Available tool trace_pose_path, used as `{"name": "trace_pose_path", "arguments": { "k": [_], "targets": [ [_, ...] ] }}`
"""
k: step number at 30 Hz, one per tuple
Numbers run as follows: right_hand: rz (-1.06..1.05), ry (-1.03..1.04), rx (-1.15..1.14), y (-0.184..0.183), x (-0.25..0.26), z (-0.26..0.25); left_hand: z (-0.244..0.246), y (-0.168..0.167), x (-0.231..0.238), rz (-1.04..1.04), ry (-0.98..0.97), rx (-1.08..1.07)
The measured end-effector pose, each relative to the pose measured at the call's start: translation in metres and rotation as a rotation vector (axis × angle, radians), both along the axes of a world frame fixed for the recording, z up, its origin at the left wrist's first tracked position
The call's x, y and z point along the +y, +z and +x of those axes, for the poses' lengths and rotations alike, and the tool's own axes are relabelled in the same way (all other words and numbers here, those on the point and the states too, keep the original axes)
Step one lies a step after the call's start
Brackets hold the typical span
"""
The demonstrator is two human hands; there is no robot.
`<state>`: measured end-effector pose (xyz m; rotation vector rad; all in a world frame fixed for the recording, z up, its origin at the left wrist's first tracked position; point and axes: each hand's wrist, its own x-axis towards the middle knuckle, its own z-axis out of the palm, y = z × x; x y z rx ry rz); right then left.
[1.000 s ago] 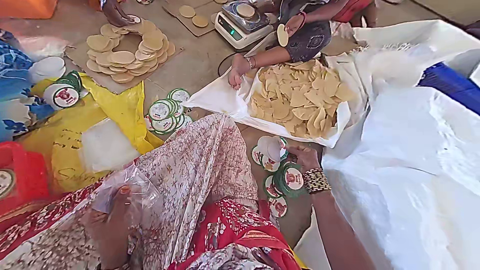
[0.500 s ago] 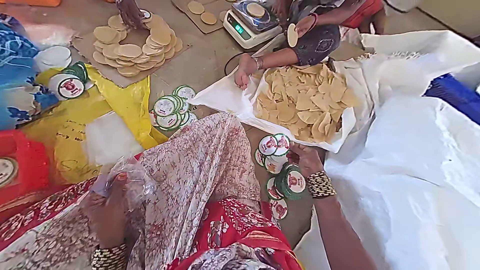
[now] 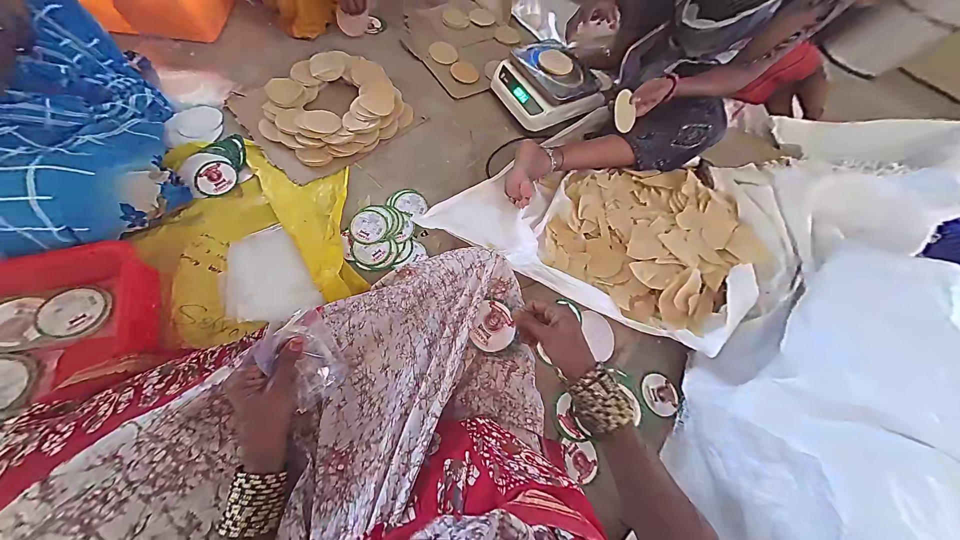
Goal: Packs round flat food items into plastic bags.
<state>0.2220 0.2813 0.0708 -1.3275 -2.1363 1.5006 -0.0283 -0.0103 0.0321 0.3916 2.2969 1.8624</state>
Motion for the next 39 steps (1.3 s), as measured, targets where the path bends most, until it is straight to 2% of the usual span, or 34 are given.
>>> {"name": "trace_pose_path", "arguments": {
  "k": [2, 3, 4, 6, 8, 12, 16, 19, 22, 26, 28, 30, 33, 34, 36, 39],
  "targets": [
    [-0.196, -0.063, 0.201, 0.005, -0.01, -0.008, 0.0, -0.003, -0.004, 0.025, -0.009, 0.017],
    [-0.232, -0.058, 0.207, 0.007, -0.011, -0.009, -0.001, -0.004, -0.003, 0.043, -0.016, 0.02],
    [-0.198, -0.03, 0.148, 0.006, -0.008, -0.011, -0.003, -0.005, -0.002, 0.051, -0.017, 0.025],
    [0.039, 0.074, -0.077, -0.001, -0.002, -0.009, -0.005, -0.008, -0.003, 0.054, -0.038, 0.019],
    [0.22, 0.128, -0.205, -0.004, -0.002, -0.01, -0.004, -0.009, -0.002, 0.086, -0.039, 0.005],
    [0.237, 0.14, -0.269, 0.0, -0.015, -0.023, -0.006, -0.006, -0.002, 0.145, -0.009, -0.025],
    [0.144, 0.057, -0.035, -0.005, -0.015, -0.027, -0.026, 0.009, 0.0, 0.17, -0.02, -0.011],
    [-0.01, -0.001, 0.138, 0.012, -0.01, -0.038, -0.055, 0.017, 0.002, 0.189, -0.004, 0.065],
    [-0.103, -0.003, 0.256, 0.022, 0.005, -0.056, -0.074, 0.018, 0.006, 0.248, 0.054, 0.042],
    [0.042, 0.065, 0.227, 0.021, 0.037, -0.109, -0.075, 0.006, 0.014, 0.251, 0.122, -0.076],
    [-0.015, 0.052, 0.252, 0.023, 0.053, -0.144, -0.072, 0.002, 0.016, 0.241, 0.117, -0.113],
    [-0.226, -0.011, 0.397, 0.02, 0.069, -0.179, -0.074, -0.001, 0.02, 0.253, 0.122, -0.125],
    [-0.696, -0.073, 0.684, 0.005, 0.094, -0.222, -0.08, -0.004, 0.024, 0.283, 0.152, -0.18],
    [-0.766, -0.104, 0.717, 0.0, 0.101, -0.236, -0.081, -0.005, 0.025, 0.286, 0.163, -0.206],
    [-0.672, -0.181, 0.616, -0.004, 0.118, -0.274, -0.084, -0.008, 0.026, 0.292, 0.162, -0.26],
    [-0.364, -0.32, 0.422, -0.011, 0.151, -0.343, -0.085, -0.012, 0.028, 0.306, 0.147, -0.317]
  ]
}}
